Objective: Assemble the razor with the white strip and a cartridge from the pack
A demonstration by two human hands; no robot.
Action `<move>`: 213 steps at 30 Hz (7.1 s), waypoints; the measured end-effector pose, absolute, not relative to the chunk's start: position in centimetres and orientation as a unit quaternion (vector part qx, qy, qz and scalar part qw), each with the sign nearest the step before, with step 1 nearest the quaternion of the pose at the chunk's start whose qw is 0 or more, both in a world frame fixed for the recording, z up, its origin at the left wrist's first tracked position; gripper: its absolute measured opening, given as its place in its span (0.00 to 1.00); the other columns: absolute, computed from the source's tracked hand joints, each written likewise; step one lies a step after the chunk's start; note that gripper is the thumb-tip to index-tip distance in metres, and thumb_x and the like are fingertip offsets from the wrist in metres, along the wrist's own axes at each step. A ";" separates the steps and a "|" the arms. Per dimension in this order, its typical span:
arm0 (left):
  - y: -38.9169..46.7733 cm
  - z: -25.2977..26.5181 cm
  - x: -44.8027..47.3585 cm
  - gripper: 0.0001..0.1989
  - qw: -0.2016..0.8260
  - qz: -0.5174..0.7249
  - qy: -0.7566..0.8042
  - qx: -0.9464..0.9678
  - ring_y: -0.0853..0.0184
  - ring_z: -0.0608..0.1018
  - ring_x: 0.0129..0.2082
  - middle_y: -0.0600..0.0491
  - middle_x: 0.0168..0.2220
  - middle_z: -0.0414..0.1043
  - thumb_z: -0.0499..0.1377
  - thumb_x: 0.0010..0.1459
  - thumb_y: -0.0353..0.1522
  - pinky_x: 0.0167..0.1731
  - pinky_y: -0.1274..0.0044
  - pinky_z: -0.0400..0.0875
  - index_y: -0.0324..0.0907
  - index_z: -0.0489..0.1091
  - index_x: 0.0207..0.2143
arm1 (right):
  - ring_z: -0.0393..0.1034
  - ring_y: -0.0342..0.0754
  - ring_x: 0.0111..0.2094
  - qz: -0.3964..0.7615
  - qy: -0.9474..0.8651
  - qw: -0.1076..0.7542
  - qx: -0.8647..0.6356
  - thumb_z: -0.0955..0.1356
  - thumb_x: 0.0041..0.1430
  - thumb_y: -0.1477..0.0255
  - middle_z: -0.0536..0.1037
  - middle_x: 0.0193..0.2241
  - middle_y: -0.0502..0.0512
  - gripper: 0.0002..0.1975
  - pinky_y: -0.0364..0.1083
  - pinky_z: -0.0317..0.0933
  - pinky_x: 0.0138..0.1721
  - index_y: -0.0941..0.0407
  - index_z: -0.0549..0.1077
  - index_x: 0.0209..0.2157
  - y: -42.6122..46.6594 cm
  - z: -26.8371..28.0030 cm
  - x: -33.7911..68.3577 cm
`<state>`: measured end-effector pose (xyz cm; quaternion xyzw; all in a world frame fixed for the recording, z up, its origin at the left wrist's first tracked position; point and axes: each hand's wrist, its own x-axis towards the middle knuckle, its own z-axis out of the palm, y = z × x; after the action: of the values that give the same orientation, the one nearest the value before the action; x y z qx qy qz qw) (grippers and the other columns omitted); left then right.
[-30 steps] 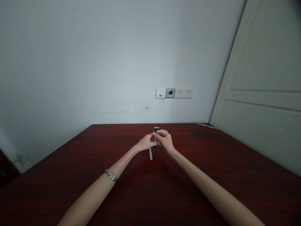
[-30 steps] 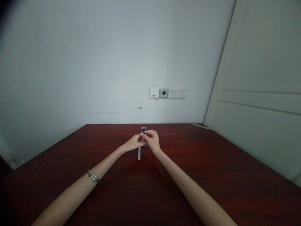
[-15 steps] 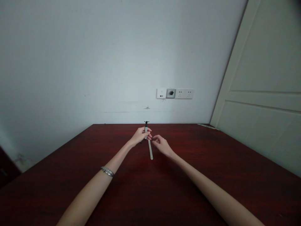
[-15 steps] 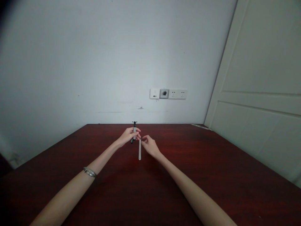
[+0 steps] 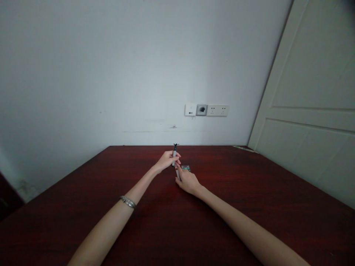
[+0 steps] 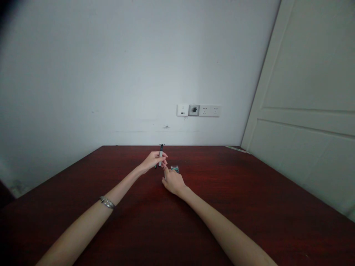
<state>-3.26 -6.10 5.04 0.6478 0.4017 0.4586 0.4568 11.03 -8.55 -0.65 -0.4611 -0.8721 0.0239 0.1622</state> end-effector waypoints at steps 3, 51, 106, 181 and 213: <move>-6.1 4.9 -3.3 0.04 0.461 0.455 0.399 0.649 0.69 0.77 0.21 0.50 0.22 0.73 0.55 0.53 0.26 0.23 0.79 0.70 0.34 0.65 0.34 | 0.68 0.55 0.41 0.035 -0.859 0.154 -0.487 0.59 0.56 0.67 0.72 0.42 0.64 0.21 0.49 0.60 0.36 0.58 0.60 0.51 -8.6 -0.5 10.9; -5.7 1.3 -4.4 0.07 0.347 0.447 0.381 0.731 0.69 0.75 0.29 0.50 0.26 0.74 0.56 0.53 0.29 0.33 0.77 0.65 0.35 0.68 0.35 | 0.62 0.49 0.43 -0.130 -0.878 0.347 -0.303 0.55 0.52 0.86 0.70 0.42 0.56 0.32 0.50 0.55 0.46 0.49 0.60 0.57 -2.6 4.2 21.2; -5.7 2.0 -4.6 0.13 0.428 0.430 0.370 0.704 0.67 0.76 0.30 0.47 0.28 0.75 0.59 0.50 0.33 0.34 0.74 0.67 0.33 0.69 0.37 | 0.61 0.48 0.40 -0.172 -0.873 0.385 -0.246 0.56 0.54 0.86 0.69 0.39 0.57 0.32 0.48 0.57 0.42 0.49 0.58 0.58 -2.2 2.6 20.6; -6.4 3.5 -4.5 0.12 0.414 0.443 0.376 0.701 0.67 0.77 0.28 0.47 0.27 0.74 0.58 0.52 0.34 0.29 0.77 0.66 0.34 0.67 0.36 | 0.63 0.48 0.41 -0.146 -0.847 0.424 -0.285 0.56 0.52 0.86 0.69 0.41 0.57 0.33 0.49 0.59 0.42 0.47 0.58 0.58 -1.1 0.9 21.4; -7.1 3.1 -2.9 0.13 0.566 0.378 0.384 0.624 0.66 0.77 0.20 0.48 0.25 0.73 0.57 0.54 0.37 0.23 0.75 0.71 0.37 0.59 0.34 | 0.58 0.48 0.39 -0.115 -0.842 0.413 -0.326 0.55 0.58 0.83 0.63 0.38 0.57 0.30 0.49 0.53 0.42 0.43 0.57 0.57 -1.7 0.8 19.0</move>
<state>-2.91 -7.14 3.08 0.6236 0.3844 0.3776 0.5664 19.02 -1.67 0.81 -0.3258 -0.8425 -0.1153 0.4133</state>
